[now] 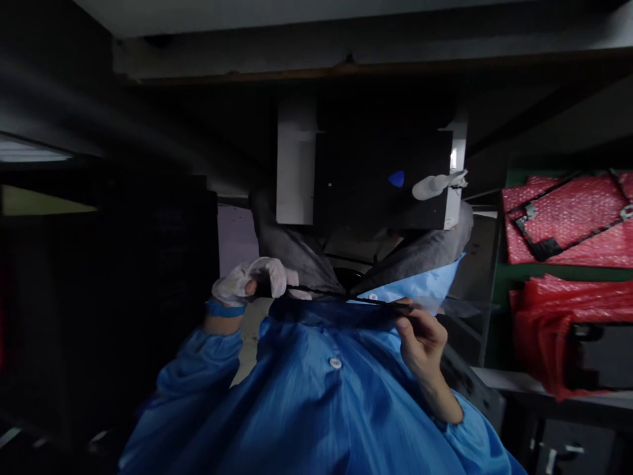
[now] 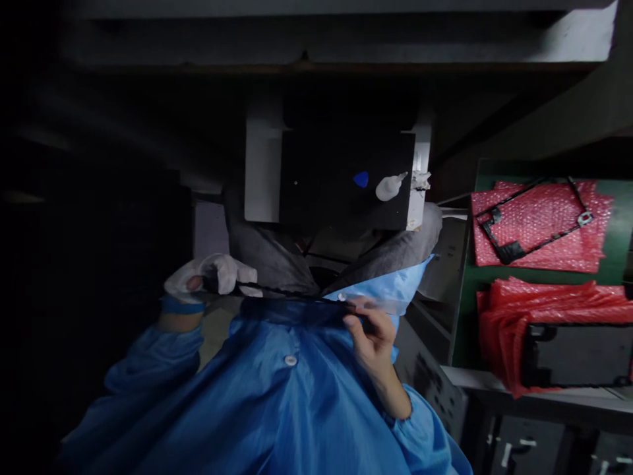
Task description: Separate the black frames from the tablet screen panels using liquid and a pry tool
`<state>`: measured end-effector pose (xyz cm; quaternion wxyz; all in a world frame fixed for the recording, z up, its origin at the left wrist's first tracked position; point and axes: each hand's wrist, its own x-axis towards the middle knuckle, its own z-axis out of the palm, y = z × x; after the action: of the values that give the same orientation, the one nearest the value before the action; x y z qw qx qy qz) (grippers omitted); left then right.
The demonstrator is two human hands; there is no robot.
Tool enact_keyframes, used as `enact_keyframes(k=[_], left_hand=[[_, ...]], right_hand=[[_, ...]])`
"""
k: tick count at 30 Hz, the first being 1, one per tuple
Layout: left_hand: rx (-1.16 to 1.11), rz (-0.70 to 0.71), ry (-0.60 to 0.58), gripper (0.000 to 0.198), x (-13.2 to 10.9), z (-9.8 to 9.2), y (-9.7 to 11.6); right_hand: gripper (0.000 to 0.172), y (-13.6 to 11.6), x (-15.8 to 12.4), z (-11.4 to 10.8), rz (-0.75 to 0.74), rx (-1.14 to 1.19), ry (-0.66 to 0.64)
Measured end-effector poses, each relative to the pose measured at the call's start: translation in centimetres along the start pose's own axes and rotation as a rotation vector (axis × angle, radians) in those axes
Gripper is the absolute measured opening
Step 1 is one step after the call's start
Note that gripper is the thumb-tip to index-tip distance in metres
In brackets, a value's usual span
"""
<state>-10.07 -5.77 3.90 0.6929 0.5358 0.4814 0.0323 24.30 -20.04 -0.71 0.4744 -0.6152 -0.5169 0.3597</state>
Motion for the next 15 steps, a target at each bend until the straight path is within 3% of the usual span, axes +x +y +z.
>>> enact_keyframes(k=[4, 7, 11, 15], left_hand=[[-0.122, 0.069, -0.092, 0.100, -0.2, 0.2, -0.1], [-0.159, 0.085, -0.195, 0.088, 0.2, 0.2, 1.1], [0.092, 0.033, -0.335, 0.043, 0.9, 0.8, 4.5], [0.262, 0.033, -0.359, 0.030, 1.6, 2.1, 7.8]], right_hand=[[0.030, 0.0, -0.5, 0.0, -0.011, -0.026, 0.081], [0.029, -0.1, -0.6, 0.1, -0.007, -0.039, 0.097], [0.027, -0.3, -0.7, 0.5, -0.021, -0.028, 0.055], [0.025, 0.0, -0.9, 0.7, -0.030, -0.018, 0.010]])
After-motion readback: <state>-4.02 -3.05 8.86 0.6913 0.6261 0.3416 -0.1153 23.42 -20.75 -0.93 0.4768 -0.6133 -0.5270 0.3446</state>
